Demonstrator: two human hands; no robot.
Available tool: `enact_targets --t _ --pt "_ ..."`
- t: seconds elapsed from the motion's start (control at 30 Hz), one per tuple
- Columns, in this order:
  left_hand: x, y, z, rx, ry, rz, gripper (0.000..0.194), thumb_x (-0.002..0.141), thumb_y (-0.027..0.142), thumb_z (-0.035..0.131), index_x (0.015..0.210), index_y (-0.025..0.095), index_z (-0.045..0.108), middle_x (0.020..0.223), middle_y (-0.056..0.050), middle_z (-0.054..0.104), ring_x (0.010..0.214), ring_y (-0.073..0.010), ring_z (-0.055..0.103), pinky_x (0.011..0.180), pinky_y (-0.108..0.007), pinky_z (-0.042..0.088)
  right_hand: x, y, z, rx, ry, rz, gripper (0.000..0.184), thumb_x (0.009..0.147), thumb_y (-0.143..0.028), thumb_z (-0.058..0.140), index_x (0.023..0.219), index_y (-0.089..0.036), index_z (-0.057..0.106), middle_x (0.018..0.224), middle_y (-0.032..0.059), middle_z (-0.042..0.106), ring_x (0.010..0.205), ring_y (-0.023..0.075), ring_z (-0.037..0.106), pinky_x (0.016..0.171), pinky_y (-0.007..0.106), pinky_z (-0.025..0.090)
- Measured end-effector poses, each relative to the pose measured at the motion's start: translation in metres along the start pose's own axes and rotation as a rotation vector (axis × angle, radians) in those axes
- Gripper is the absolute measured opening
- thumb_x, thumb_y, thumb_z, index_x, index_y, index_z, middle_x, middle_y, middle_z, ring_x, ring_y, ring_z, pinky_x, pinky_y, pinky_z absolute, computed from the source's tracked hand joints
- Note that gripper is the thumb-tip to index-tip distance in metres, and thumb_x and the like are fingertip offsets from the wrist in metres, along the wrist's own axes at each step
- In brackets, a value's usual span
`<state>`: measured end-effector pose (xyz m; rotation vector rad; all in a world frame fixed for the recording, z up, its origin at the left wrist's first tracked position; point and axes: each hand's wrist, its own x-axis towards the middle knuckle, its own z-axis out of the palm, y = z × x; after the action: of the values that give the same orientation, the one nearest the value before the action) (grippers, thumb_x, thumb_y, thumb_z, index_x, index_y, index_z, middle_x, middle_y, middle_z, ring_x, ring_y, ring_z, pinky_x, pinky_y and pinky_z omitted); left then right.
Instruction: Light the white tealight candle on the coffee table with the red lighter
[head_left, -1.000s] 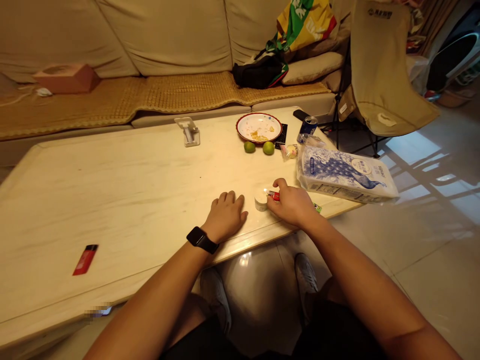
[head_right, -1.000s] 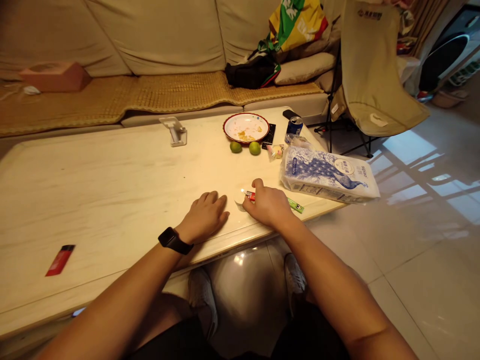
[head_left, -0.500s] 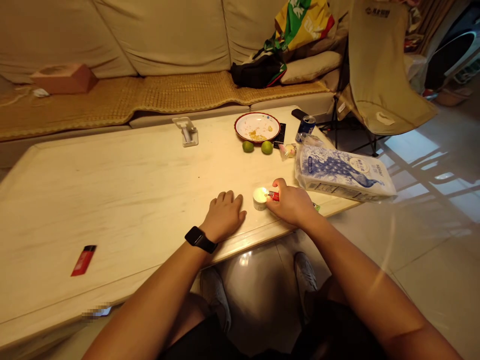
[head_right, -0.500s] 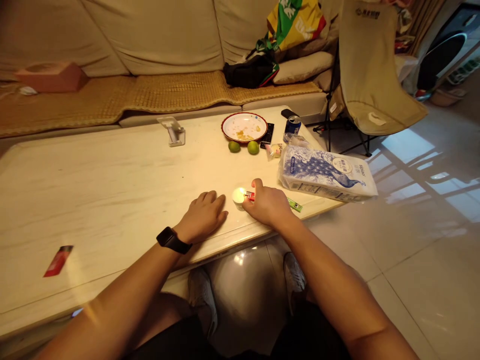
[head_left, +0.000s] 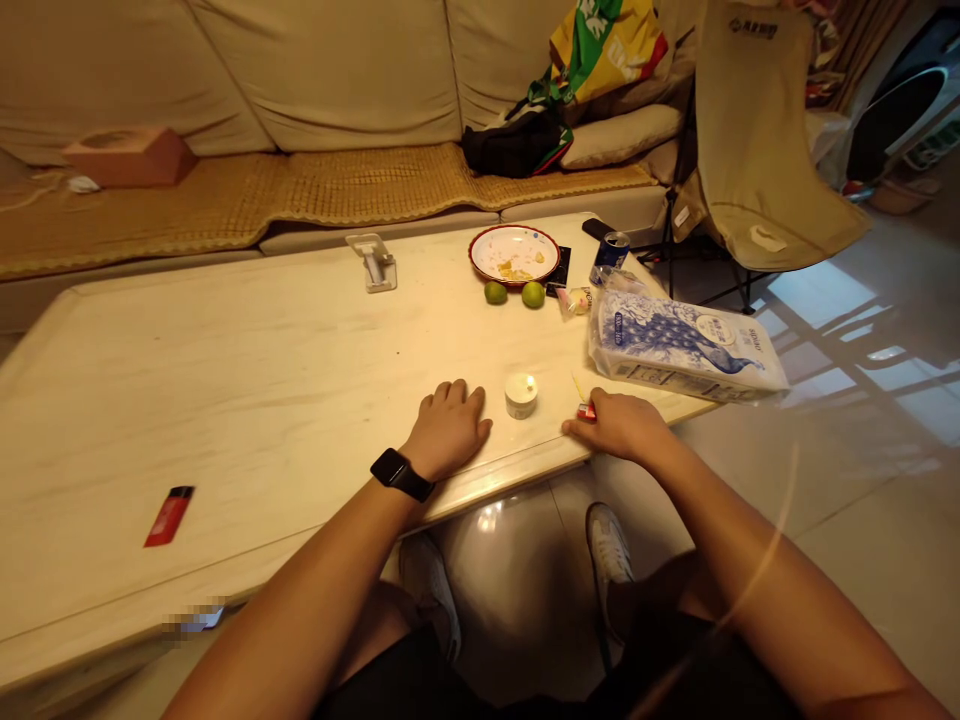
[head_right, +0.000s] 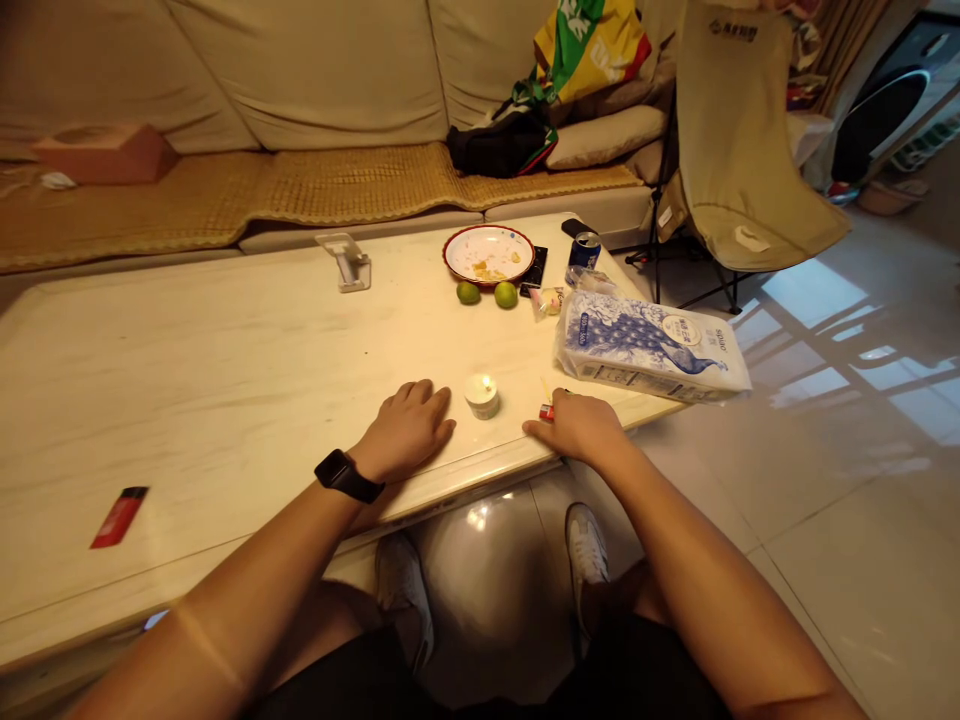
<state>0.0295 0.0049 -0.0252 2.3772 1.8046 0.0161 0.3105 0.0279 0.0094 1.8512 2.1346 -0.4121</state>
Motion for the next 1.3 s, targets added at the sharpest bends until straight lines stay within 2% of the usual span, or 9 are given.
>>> enact_targets --t 0.1,0.33,1.07,1.2,1.3 --pt "0.001 0.0 0.001 -0.008 0.002 0.001 0.041 0.094 0.042 0.047 0.128 0.02 0.056 0.132 -0.017 0.053 0.123 -0.0351 0.044 0.101 -0.05 0.038 -0.001 0.012 0.013 -0.005 -0.057 -0.036 0.064 0.088 -0.073 0.051 0.115 -0.017 0.064 0.11 0.0181 0.074 0.102 0.0341 0.069 0.081 0.039 0.047" --pt "0.002 0.001 -0.002 -0.011 -0.025 -0.012 0.04 0.095 0.043 0.047 0.128 0.021 0.056 0.132 -0.017 0.053 0.124 -0.0352 0.044 0.102 -0.051 0.038 -0.003 0.018 0.023 0.024 -0.033 -0.059 0.063 0.088 -0.07 0.054 0.121 -0.016 0.06 0.112 0.0175 0.073 0.103 0.033 0.069 0.082 0.038 0.047" --pt "0.001 0.0 -0.002 0.008 -0.02 -0.008 0.038 0.094 0.04 0.048 0.127 0.022 0.057 0.132 -0.017 0.053 0.123 -0.0347 0.045 0.1 -0.05 0.039 0.0 0.017 0.027 0.021 -0.026 -0.082 0.06 0.087 -0.069 0.055 0.119 -0.018 0.062 0.111 0.0168 0.073 0.104 0.0331 0.07 0.083 0.039 0.048" --pt "0.001 0.001 -0.003 0.026 -0.016 -0.004 0.037 0.095 0.04 0.047 0.125 0.022 0.057 0.132 -0.017 0.054 0.123 -0.0335 0.046 0.1 -0.048 0.039 0.0 0.017 0.024 0.024 -0.047 -0.077 0.061 0.087 -0.068 0.055 0.121 -0.018 0.062 0.113 0.0164 0.073 0.105 0.0329 0.07 0.082 0.038 0.048" --pt "0.001 0.001 -0.004 0.026 -0.017 0.002 0.036 0.095 0.041 0.047 0.124 0.021 0.057 0.131 -0.017 0.054 0.122 -0.0334 0.047 0.099 -0.048 0.04 -0.002 0.014 0.019 0.007 -0.042 -0.076 0.059 0.087 -0.069 0.055 0.116 -0.018 0.064 0.109 0.0161 0.074 0.102 0.0326 0.07 0.079 0.037 0.047"
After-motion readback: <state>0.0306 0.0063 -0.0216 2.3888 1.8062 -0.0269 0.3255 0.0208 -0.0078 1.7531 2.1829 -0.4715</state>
